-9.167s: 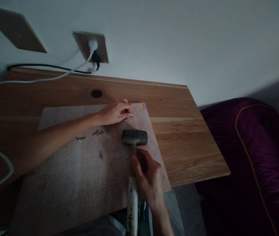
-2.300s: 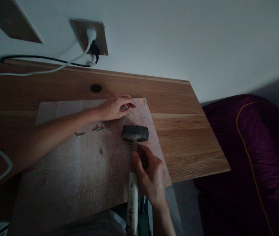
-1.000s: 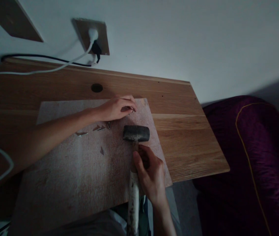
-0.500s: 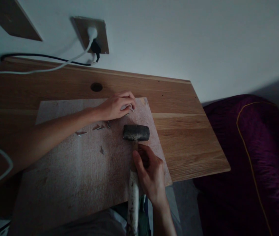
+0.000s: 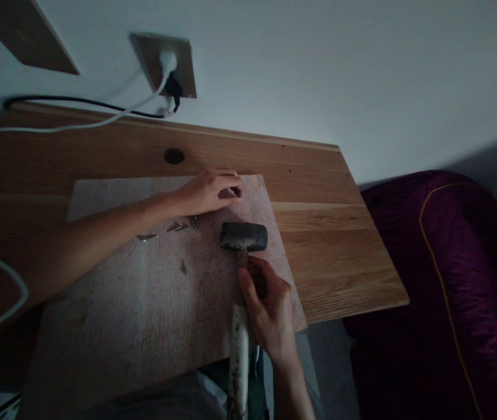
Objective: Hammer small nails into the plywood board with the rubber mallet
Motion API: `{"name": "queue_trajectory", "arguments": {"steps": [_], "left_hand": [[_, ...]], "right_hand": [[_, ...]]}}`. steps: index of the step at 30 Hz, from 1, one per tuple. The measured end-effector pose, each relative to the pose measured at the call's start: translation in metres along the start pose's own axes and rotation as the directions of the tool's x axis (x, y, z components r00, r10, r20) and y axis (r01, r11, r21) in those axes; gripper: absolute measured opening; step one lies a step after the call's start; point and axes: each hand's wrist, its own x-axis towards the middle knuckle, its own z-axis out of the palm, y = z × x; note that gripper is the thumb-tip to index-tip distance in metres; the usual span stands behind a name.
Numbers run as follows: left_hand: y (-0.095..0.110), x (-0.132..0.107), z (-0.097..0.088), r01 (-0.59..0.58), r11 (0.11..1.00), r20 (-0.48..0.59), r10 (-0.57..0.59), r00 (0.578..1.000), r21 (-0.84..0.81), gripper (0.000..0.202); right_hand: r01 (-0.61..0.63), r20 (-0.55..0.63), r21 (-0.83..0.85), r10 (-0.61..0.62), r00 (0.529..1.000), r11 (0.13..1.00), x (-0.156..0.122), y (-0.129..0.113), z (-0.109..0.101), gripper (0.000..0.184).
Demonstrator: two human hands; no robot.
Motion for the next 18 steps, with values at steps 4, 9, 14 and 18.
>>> {"name": "queue_trajectory", "arguments": {"steps": [4,9,14,18], "left_hand": [[0.0001,0.0006,0.0000,0.003,1.000,-0.005,-0.003,1.000,-0.008,0.008],[-0.0001,-0.0003,0.0021,0.023,0.998,-0.031,-0.024,0.999,-0.054,0.016],[-0.0026,-0.0009,0.0023,0.031,0.999,-0.055,-0.032,0.998,-0.021,0.015],[-0.0024,-0.0007,0.0003,0.045,0.999,-0.046,-0.044,0.998,0.017,0.010]], "right_hand": [[0.000,0.002,0.001,0.000,1.000,1.000,0.0000,0.0010,-0.0002,0.036],[0.010,-0.012,-0.012,-0.010,1.000,1.000,-0.0008,0.0029,0.0001,0.035],[0.000,-0.004,-0.014,0.000,1.000,1.000,-0.0006,0.0020,0.0004,0.035],[-0.020,-0.003,0.015,0.020,1.000,1.000,-0.0005,-0.0003,0.0010,0.035]]}}
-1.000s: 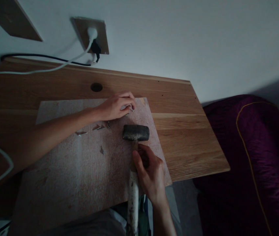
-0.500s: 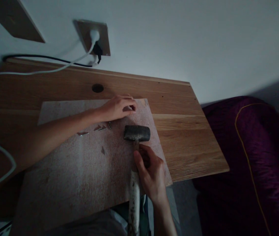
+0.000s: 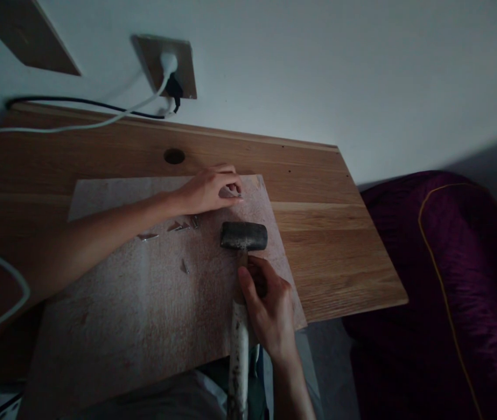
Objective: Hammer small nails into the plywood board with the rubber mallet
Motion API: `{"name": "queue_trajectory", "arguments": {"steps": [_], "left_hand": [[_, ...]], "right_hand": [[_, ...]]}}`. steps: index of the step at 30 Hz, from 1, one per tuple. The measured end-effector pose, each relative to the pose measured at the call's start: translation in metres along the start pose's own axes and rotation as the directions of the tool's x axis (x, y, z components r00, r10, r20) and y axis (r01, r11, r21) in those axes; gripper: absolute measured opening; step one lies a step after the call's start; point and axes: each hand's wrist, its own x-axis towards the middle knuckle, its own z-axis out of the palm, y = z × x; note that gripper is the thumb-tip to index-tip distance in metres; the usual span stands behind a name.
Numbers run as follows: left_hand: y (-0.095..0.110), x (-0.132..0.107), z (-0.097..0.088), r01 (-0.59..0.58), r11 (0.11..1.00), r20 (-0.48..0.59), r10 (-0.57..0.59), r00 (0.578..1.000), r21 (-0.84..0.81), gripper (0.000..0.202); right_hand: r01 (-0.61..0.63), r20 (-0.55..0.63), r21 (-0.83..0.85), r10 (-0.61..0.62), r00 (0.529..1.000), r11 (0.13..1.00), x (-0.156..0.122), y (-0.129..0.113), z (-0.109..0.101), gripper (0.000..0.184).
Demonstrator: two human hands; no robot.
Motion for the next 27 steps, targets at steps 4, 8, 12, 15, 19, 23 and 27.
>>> {"name": "queue_trajectory", "arguments": {"steps": [4,8,12,15,19,23,27], "left_hand": [[0.0006,0.0006,-0.0004,0.016,1.000,0.000,-0.016,1.000,0.007,0.007],[0.0009,0.0005,-0.0002,0.013,1.000,0.007,-0.013,1.000,0.002,0.002],[0.0015,-0.0001,-0.0007,0.008,1.000,0.007,-0.008,1.000,0.018,0.004],[0.0013,-0.0003,-0.0006,0.002,1.000,-0.009,-0.001,1.000,0.026,0.005],[0.0006,-0.0005,-0.0002,-0.015,1.000,-0.029,0.015,0.999,0.023,0.007],[0.0016,-0.0012,-0.0006,-0.027,1.000,-0.042,0.028,0.999,0.006,0.004],[0.0023,-0.0013,-0.0006,-0.018,1.000,-0.042,0.018,0.999,0.002,0.005]], "right_hand": [[0.001,-0.006,0.002,-0.001,1.000,1.000,0.0006,-0.0006,-0.0002,0.035],[0.010,0.007,-0.004,-0.010,1.000,1.000,0.0004,0.0015,-0.0011,0.037],[0.012,-0.003,-0.006,-0.012,1.000,1.000,-0.0001,0.0027,-0.0010,0.037],[0.018,-0.016,-0.009,-0.019,1.000,1.000,0.0005,0.0020,-0.0001,0.036],[0.027,-0.012,-0.019,-0.027,1.000,0.999,0.0017,0.0002,0.0002,0.035],[0.015,-0.010,-0.011,-0.016,1.000,1.000,0.0009,0.0007,-0.0006,0.037],[0.016,0.002,-0.008,-0.016,1.000,1.000,-0.0006,0.0034,-0.0012,0.037]]}}
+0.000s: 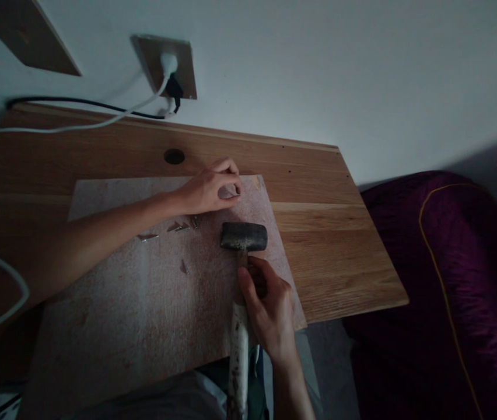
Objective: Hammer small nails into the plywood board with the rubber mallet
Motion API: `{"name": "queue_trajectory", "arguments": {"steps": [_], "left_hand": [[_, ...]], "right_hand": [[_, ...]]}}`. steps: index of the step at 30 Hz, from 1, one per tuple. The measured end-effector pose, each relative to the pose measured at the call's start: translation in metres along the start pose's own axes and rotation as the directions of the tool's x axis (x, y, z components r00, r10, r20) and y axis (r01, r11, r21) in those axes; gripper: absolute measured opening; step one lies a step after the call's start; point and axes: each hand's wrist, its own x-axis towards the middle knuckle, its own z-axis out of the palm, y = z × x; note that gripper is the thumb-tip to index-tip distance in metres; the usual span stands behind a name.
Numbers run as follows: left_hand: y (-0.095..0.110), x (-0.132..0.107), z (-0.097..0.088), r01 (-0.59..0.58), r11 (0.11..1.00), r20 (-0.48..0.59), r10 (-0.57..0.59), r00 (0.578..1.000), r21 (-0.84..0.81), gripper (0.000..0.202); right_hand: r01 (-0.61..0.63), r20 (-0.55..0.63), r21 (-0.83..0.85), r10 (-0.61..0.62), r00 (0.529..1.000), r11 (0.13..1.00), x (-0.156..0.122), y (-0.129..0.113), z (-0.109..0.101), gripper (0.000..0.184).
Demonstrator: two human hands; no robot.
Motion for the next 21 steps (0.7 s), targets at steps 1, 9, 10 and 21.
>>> {"name": "queue_trajectory", "arguments": {"steps": [1,9,10,21], "left_hand": [[-0.0002,0.0001,0.0002,0.001,1.000,-0.001,-0.001,1.000,-0.003,0.005],[-0.0015,-0.0004,0.0013,0.006,1.000,-0.007,-0.006,1.000,-0.010,0.005],[-0.0013,-0.0006,0.0011,0.011,1.000,-0.006,-0.011,1.000,-0.010,0.006],[-0.0029,-0.0005,0.0018,-0.013,0.999,0.010,0.014,1.000,-0.042,0.006]], "right_hand": [[0.001,0.000,-0.004,-0.001,1.000,1.000,-0.0001,0.0006,0.0000,0.037],[-0.010,-0.002,0.004,0.010,1.000,1.000,0.0003,0.0012,0.0016,0.036],[-0.008,-0.005,0.004,0.008,1.000,1.000,0.0001,0.0012,0.0018,0.036],[-0.003,-0.009,-0.020,0.003,1.000,1.000,0.0003,0.0010,0.0002,0.037]]}}
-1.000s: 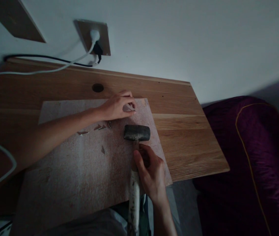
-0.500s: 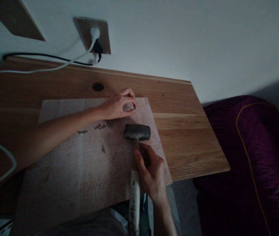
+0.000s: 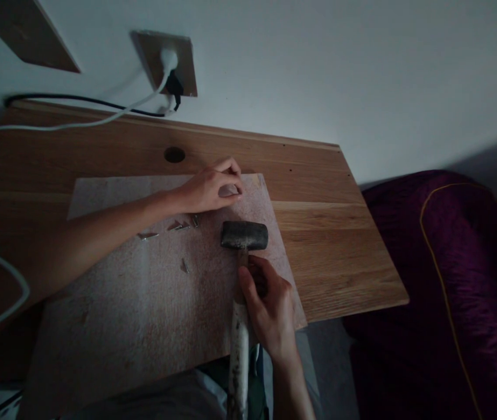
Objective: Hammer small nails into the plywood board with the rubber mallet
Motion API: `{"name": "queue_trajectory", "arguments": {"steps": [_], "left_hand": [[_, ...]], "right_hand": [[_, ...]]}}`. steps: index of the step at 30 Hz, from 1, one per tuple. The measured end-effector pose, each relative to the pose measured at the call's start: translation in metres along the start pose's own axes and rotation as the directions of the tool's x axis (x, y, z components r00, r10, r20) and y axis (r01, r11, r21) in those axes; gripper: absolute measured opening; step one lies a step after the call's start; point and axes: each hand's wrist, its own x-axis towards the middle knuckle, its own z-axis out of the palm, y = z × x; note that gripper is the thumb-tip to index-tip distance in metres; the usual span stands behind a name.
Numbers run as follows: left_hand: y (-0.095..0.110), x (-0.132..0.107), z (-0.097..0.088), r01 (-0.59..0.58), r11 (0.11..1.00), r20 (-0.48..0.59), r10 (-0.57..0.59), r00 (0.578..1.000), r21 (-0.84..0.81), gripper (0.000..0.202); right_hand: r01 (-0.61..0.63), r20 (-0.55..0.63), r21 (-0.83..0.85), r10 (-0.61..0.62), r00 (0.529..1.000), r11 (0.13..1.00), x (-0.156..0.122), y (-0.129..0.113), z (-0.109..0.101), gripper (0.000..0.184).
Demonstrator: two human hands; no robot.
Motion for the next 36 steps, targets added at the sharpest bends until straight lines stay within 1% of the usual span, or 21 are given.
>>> {"name": "queue_trajectory", "arguments": {"steps": [3,5,8,11,13,15,16,18,20,22,24,25,26,28,30,31,33,34,36], "left_hand": [[-0.001,0.000,0.001,0.026,1.000,-0.005,-0.026,1.000,0.001,0.003],[-0.001,0.000,0.001,0.035,0.999,-0.008,-0.035,0.999,-0.005,0.005],[-0.001,0.001,0.000,0.021,1.000,-0.005,-0.021,1.000,-0.020,0.007],[0.000,0.001,0.000,0.018,0.999,0.002,-0.018,1.000,-0.034,0.008],[0.000,0.001,0.000,0.021,0.999,0.002,-0.021,1.000,-0.037,0.009],[0.001,0.001,0.000,0.016,0.999,0.000,-0.016,1.000,-0.038,0.009],[0.000,0.001,0.001,0.013,0.999,-0.002,-0.013,1.000,-0.039,0.008],[0.000,0.001,0.002,0.008,0.999,0.001,-0.008,1.000,-0.040,0.008],[-0.001,0.002,0.003,0.004,0.999,0.008,-0.003,1.000,-0.039,0.008],[-0.003,0.002,0.003,0.000,0.999,0.018,0.000,1.000,-0.037,0.009],[-0.004,0.001,0.004,0.004,0.999,0.022,-0.003,1.000,-0.038,0.009],[-0.004,0.001,0.004,0.008,0.999,0.020,-0.007,1.000,-0.040,0.006],[-0.005,0.001,0.004,0.011,0.999,0.016,-0.010,1.000,-0.043,0.002],[-0.006,0.002,0.004,0.016,0.999,0.006,-0.016,1.000,-0.046,0.010],[-0.006,0.003,0.004,0.022,0.999,-0.005,-0.022,1.000,-0.045,0.011],[-0.006,0.003,0.005,0.026,0.999,-0.009,-0.026,1.000,-0.045,0.010],[-0.007,0.005,0.006,0.031,0.998,-0.018,-0.032,0.999,-0.050,0.011],[-0.007,0.006,0.006,0.032,0.998,-0.016,-0.032,0.999,-0.055,0.012],[-0.006,0.007,0.006,0.029,0.997,0.002,-0.029,1.000,-0.065,0.012]], "right_hand": [[-0.009,-0.002,0.015,0.009,1.000,1.000,-0.001,-0.002,0.001,0.036],[-0.025,-0.001,0.036,0.025,1.000,0.999,-0.001,-0.004,0.001,0.036],[-0.074,0.036,0.094,0.071,0.997,0.993,0.002,-0.006,0.001,0.036],[-0.127,0.140,0.175,0.103,0.985,0.976,0.007,-0.007,-0.004,0.038],[-0.189,0.238,0.255,0.128,0.963,0.948,0.009,-0.009,-0.010,0.044],[-0.302,0.343,0.376,0.171,0.923,0.876,0.010,-0.014,-0.015,0.051],[-0.368,0.386,0.443,0.196,0.901,0.818,0.010,-0.017,-0.018,0.051],[-0.473,0.434,0.554,0.248,0.866,0.685,0.009,-0.025,-0.022,0.045],[-0.525,0.459,0.611,0.276,0.845,0.593,0.007,-0.033,-0.024,0.036],[-0.544,0.477,0.626,0.277,0.834,0.559,0.005,-0.038,-0.025,0.028],[-0.533,0.472,0.631,0.267,0.840,0.564,0.003,-0.041,-0.025,0.025],[-0.510,0.444,0.641,0.265,0.856,0.574,0.003,-0.042,-0.024,0.024],[-0.477,0.400,0.656,0.266,0.877,0.586,0.003,-0.044,-0.024,0.025],[-0.389,0.294,0.695,0.255,0.921,0.604,0.007,-0.047,-0.024,0.023],[-0.323,0.224,0.730,0.235,0.946,0.602,0.014,-0.051,-0.024,0.018],[-0.311,0.218,0.740,0.225,0.950,0.596,0.019,-0.052,-0.023,0.017],[-0.324,0.246,0.732,0.211,0.946,0.599,0.030,-0.053,-0.022,0.019],[-0.324,0.246,0.718,0.210,0.946,0.616,0.035,-0.052,-0.021,0.021],[-0.292,0.204,0.675,0.209,0.956,0.677,0.042,-0.050,-0.019,0.024]]}}
